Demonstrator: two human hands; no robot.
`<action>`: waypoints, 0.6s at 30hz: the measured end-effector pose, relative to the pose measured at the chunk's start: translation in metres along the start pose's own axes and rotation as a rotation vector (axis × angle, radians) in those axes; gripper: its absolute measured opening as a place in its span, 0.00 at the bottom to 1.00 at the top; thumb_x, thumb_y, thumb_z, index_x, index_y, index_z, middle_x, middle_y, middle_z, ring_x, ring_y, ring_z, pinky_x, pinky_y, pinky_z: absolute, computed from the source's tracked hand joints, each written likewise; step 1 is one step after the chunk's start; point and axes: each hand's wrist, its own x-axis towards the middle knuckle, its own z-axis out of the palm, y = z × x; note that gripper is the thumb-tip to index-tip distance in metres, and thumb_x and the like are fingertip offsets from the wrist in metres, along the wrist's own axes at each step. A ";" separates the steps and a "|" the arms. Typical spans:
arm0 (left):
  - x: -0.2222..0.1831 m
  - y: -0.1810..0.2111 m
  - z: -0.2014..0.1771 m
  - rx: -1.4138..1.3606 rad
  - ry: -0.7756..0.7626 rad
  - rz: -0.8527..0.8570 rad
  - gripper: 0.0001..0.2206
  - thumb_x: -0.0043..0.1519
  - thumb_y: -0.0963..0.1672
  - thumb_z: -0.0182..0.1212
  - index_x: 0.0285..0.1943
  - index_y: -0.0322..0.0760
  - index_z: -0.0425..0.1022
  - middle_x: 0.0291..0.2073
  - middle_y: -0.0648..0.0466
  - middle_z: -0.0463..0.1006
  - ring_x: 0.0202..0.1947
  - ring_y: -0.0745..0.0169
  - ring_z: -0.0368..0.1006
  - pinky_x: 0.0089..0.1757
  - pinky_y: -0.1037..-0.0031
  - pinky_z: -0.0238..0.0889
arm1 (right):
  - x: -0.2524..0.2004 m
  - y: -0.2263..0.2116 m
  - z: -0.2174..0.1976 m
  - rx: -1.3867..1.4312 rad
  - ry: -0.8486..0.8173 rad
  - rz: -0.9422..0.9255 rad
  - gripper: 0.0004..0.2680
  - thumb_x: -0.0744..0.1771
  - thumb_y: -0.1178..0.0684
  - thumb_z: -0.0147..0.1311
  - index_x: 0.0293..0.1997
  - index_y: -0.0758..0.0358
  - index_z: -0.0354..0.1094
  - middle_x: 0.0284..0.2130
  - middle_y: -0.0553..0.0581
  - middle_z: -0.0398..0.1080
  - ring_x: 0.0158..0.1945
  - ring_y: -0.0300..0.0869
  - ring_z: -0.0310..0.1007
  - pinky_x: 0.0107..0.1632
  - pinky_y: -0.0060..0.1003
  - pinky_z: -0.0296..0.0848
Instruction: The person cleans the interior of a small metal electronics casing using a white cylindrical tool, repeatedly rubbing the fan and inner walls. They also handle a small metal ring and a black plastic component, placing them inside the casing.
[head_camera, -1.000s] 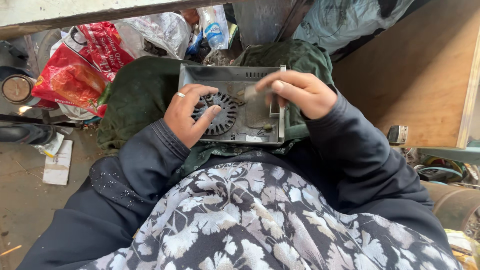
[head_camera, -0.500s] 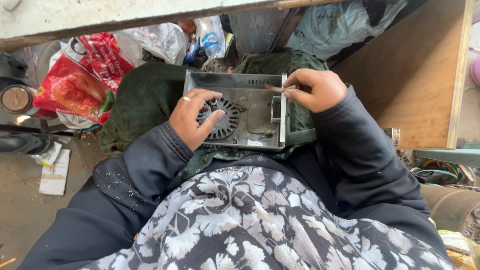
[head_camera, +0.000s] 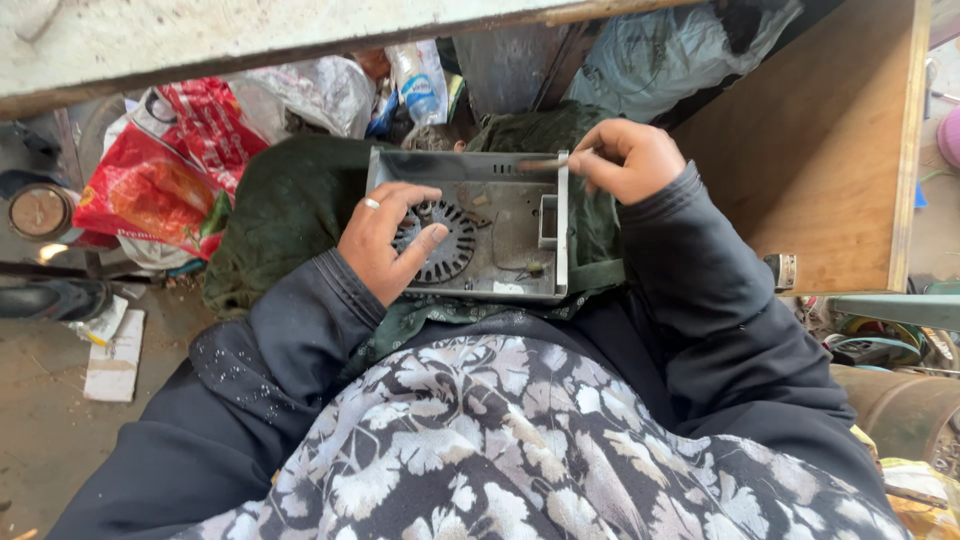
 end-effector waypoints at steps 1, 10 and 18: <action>0.002 0.000 0.000 0.004 -0.007 -0.024 0.16 0.64 0.44 0.65 0.59 0.32 0.73 0.52 0.44 0.74 0.48 0.51 0.73 0.48 0.66 0.69 | 0.003 0.000 -0.005 0.097 -0.047 0.024 0.06 0.68 0.56 0.58 0.41 0.69 0.74 0.25 0.53 0.75 0.27 0.33 0.73 0.32 0.27 0.70; 0.001 -0.001 0.001 0.011 0.016 0.034 0.16 0.64 0.43 0.65 0.59 0.31 0.73 0.54 0.43 0.74 0.52 0.48 0.72 0.49 0.65 0.69 | 0.022 0.023 -0.005 0.152 -0.031 0.082 0.09 0.67 0.50 0.63 0.40 0.66 0.75 0.24 0.47 0.71 0.26 0.30 0.68 0.31 0.28 0.65; -0.001 -0.006 0.004 0.021 0.026 0.026 0.16 0.64 0.44 0.65 0.58 0.30 0.73 0.53 0.43 0.75 0.51 0.49 0.72 0.49 0.66 0.68 | 0.061 0.044 0.005 0.226 -0.254 -0.057 0.10 0.68 0.46 0.61 0.44 0.63 0.76 0.35 0.48 0.75 0.42 0.34 0.72 0.48 0.32 0.70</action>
